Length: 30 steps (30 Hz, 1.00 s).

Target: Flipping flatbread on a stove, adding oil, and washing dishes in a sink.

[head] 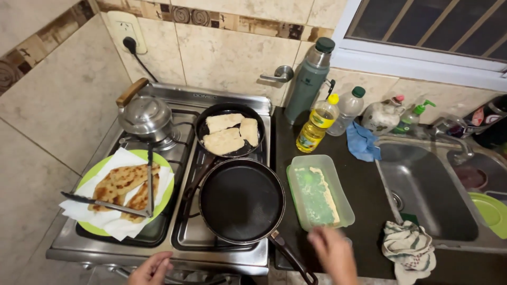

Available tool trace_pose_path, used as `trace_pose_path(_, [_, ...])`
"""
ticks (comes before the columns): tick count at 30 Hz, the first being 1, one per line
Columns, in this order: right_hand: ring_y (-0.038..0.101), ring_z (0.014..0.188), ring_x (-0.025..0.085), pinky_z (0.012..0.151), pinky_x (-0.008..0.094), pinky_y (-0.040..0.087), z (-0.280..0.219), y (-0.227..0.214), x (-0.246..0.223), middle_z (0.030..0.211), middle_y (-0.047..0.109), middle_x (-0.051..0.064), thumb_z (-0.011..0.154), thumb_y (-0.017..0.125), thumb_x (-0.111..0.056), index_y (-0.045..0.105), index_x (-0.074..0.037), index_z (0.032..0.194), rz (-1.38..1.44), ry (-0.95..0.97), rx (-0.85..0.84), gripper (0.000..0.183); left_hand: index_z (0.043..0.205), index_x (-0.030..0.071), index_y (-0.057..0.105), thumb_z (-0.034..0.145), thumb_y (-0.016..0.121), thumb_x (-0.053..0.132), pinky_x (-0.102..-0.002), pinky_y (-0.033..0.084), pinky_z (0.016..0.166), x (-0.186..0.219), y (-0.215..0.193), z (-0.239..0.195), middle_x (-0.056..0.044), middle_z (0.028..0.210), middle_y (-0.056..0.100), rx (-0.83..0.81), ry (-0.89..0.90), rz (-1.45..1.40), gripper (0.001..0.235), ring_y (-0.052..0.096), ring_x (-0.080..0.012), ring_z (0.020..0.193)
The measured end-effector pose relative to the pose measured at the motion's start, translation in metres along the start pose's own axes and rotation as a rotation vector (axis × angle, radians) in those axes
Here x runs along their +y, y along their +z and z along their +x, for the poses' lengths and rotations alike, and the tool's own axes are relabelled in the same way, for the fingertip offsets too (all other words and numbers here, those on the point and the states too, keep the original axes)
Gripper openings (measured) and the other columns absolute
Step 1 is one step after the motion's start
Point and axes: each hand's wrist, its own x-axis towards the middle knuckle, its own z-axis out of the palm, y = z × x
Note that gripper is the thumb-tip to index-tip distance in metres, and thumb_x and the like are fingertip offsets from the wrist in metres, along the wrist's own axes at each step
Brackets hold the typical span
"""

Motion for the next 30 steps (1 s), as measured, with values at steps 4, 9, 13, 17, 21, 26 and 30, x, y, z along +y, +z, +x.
trace_pose_path(4, [0.06,0.086,0.032,0.074,0.043,0.048,0.129,0.009,0.04,0.097,0.065,0.012,0.081,0.06,-0.019,0.06,-0.015,0.116,-0.274,-0.223,0.15,0.036,0.095,0.014,0.079,0.08,0.066,0.02,-0.02,0.036,0.044,-0.05,0.007,0.015,-0.004,0.061,0.075,0.013,0.084,-0.099,0.021,0.048,-0.008,0.044])
trace_pose_path(9, [0.056,0.101,0.033,0.08,0.044,0.052,0.242,0.062,0.064,0.11,0.058,0.011,0.075,0.059,-0.011,0.051,-0.013,0.114,-0.724,-0.23,-0.249,0.04,0.094,0.022,0.081,0.079,0.067,0.022,-0.017,0.038,0.05,-0.044,0.004,-0.001,0.003,0.064,0.077,0.108,-0.025,-0.021,0.02,0.048,-0.0043,0.05])
trace_pose_path(13, [0.059,0.1,0.03,0.079,0.039,0.052,0.254,0.063,0.058,0.106,0.061,0.009,0.084,0.044,-0.01,0.044,-0.014,0.122,-0.921,-0.276,-0.295,0.038,0.093,0.015,0.08,0.08,0.066,0.019,-0.017,0.044,0.064,-0.053,-0.002,-0.01,-0.007,0.069,0.081,0.161,-0.135,-0.065,0.019,0.066,-0.0058,0.066])
trace_pose_path(17, [0.067,0.079,0.034,0.068,0.045,0.053,0.246,0.024,0.014,0.082,0.069,0.012,0.08,0.045,-0.011,0.064,-0.015,0.091,-0.735,-0.341,-0.179,0.022,0.099,0.004,0.076,0.08,0.067,0.015,-0.022,0.048,0.065,-0.154,0.005,0.014,-0.014,0.069,0.076,0.177,-0.027,-0.369,0.024,0.068,-0.0155,0.065])
trace_pose_path(21, [0.067,0.081,0.027,0.065,0.043,0.052,0.241,-0.014,-0.103,0.092,0.069,0.008,0.088,0.054,-0.025,0.06,-0.015,0.103,-0.345,-0.646,-0.045,0.018,0.09,0.011,0.078,0.08,0.067,0.013,-0.018,0.037,0.047,-0.123,0.005,-0.013,0.0,0.052,0.062,0.367,0.056,-0.231,0.015,0.043,-0.0055,0.045])
trace_pose_path(26, [0.064,0.081,0.029,0.061,0.041,0.048,0.288,0.077,-0.149,0.086,0.068,0.008,0.082,0.056,-0.019,0.063,-0.016,0.092,-0.33,-0.999,-0.136,0.013,0.096,0.017,0.079,0.08,0.067,0.022,-0.018,0.045,0.063,-0.118,-0.002,-0.015,0.0,0.068,0.076,0.386,-0.038,-0.123,0.02,0.06,-0.0066,0.059])
trace_pose_path(30, [0.064,0.092,0.025,0.066,0.037,0.049,0.302,0.119,-0.147,0.102,0.068,0.004,0.071,0.059,-0.004,0.065,-0.017,0.111,-0.451,-1.036,-0.268,0.042,0.105,0.009,0.076,0.081,0.064,0.017,-0.022,0.049,0.075,-0.154,-0.013,0.001,-0.016,0.081,0.083,0.243,-0.164,-0.255,0.027,0.074,-0.0166,0.08])
